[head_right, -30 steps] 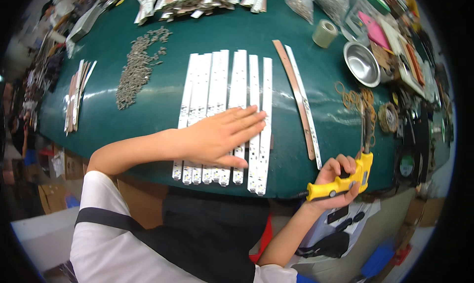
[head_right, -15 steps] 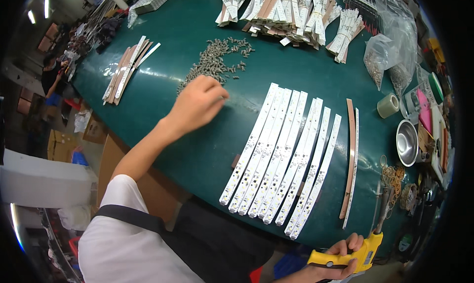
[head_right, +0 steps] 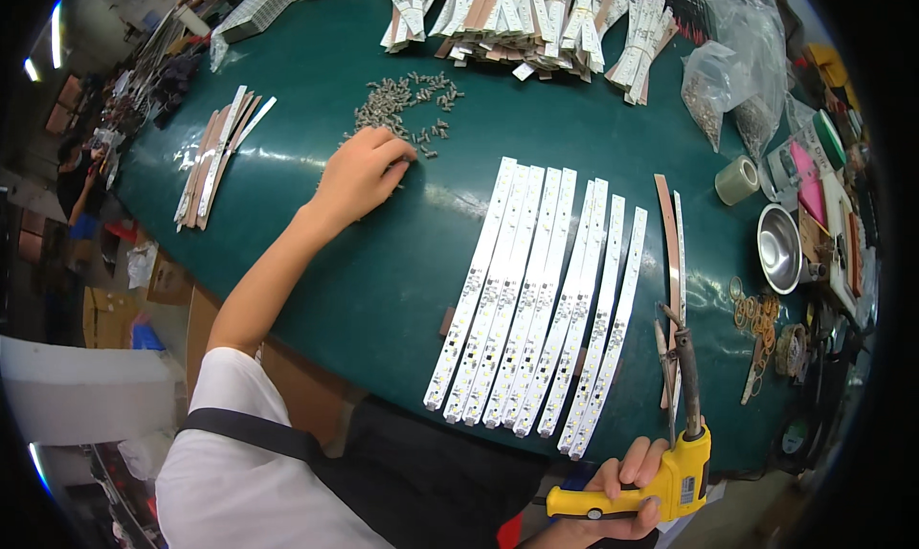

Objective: The person sets aside finished LED strips, aligns a new batch of LED strips on a table, and attaches small components to them using a soldering gun.

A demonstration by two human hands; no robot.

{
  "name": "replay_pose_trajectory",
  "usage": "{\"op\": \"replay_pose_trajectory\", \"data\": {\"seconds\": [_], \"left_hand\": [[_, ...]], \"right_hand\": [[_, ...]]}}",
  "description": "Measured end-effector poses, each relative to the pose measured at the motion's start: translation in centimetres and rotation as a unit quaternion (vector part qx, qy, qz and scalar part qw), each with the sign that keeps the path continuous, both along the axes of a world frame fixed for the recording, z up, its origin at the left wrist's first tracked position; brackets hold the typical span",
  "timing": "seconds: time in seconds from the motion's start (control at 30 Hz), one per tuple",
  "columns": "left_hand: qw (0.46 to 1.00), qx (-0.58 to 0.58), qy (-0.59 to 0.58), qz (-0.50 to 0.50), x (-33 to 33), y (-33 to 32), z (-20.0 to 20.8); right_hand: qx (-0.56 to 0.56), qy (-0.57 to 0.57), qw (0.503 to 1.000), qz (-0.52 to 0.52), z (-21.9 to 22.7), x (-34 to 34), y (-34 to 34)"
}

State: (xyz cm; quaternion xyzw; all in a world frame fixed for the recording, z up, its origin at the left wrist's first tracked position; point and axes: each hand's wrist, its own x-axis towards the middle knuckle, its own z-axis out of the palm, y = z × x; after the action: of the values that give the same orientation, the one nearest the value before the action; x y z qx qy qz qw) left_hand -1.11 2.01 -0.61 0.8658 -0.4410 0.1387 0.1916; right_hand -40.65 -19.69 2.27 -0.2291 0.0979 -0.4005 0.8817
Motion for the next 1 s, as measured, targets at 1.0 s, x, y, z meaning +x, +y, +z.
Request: {"op": "replay_pose_trajectory", "data": {"seconds": [1.0], "left_hand": [[0.799,-0.196,0.562,-0.080,-3.6,-3.5,3.0]], "right_hand": [[0.007,0.081,0.993,0.089,1.5,4.4,4.5]]}}
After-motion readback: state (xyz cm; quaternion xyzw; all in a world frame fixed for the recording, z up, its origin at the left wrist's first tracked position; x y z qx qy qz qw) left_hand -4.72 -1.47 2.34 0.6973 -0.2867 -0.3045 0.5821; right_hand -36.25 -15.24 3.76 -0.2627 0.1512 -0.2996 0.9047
